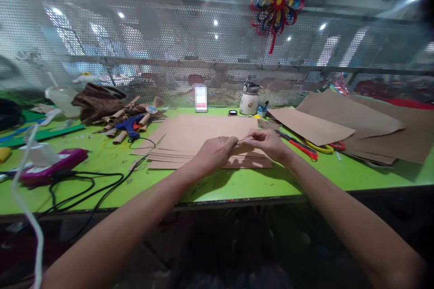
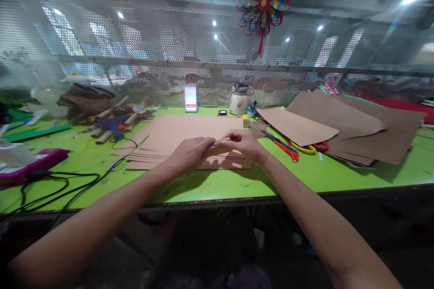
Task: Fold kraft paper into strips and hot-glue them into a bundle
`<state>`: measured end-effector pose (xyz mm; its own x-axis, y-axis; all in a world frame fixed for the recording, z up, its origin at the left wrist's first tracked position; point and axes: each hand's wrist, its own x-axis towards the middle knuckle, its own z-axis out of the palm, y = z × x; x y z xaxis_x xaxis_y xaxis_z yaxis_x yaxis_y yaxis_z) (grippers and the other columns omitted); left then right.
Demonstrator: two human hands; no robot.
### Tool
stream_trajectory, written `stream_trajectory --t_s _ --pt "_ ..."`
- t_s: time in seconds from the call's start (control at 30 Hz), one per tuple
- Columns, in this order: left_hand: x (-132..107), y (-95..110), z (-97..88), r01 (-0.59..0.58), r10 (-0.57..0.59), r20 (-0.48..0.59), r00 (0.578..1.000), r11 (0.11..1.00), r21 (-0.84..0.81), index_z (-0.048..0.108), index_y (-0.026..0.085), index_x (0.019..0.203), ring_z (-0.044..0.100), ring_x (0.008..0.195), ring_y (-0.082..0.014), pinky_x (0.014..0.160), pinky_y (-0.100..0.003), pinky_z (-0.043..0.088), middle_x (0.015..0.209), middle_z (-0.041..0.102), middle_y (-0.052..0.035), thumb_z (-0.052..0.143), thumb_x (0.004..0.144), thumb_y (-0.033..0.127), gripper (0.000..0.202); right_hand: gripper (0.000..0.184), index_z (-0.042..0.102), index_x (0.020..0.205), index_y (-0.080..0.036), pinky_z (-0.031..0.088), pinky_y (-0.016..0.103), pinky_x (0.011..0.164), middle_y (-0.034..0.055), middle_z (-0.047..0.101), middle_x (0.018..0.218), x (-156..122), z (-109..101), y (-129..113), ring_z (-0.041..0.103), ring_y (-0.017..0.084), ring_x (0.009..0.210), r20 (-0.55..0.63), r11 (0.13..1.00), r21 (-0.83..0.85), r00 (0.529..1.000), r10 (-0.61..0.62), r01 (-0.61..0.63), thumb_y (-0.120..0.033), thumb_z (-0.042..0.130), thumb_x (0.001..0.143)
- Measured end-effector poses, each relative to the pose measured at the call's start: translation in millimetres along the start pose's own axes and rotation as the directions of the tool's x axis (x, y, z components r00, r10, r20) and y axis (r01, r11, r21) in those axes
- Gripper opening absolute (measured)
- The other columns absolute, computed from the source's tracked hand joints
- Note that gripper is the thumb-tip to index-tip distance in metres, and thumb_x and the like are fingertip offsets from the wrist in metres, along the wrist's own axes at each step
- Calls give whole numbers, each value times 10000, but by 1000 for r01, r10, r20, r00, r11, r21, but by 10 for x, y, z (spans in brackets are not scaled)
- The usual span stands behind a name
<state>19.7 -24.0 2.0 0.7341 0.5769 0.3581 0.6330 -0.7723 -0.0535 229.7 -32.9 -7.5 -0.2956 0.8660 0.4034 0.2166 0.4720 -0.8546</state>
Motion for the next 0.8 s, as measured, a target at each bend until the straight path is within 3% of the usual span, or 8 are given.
stream_trajectory --t_s 0.23,0.43,0.57,0.8 --pt "-14 -15 49 13 -13 12 1000 999 -52 516 179 990 567 705 -178 593 -262 325 889 647 -71 369 898 278 200 270 676 781 -141 430 268 625 32 617 733 -8 -25 5 538 141 683 -26 1000 6 1000 5 -5 -397 700 699" --pt "3 -12 28 32 -28 34 999 992 -119 536 177 1021 584 709 -183 594 -254 340 862 669 -74 349 916 357 280 323 693 872 -128 420 248 585 57 644 786 -13 -18 -17 547 140 680 82 999 -46 996 22 -19 -417 673 730" --pt "18 -31 -2 44 -30 75 997 981 -187 554 189 1065 602 742 -186 616 -251 366 893 681 -80 359 916 351 294 357 700 822 -115 351 223 480 19 575 619 -19 -17 -5 464 103 548 78 987 -161 997 4 8 -460 635 752" --pt "26 -50 41 44 -36 61 997 990 -135 589 168 989 587 659 -184 580 -258 351 797 675 -91 321 924 410 367 384 689 789 -113 304 206 393 -30 476 498 -26 13 24 392 73 427 75 992 -107 994 79 -71 -491 640 735"
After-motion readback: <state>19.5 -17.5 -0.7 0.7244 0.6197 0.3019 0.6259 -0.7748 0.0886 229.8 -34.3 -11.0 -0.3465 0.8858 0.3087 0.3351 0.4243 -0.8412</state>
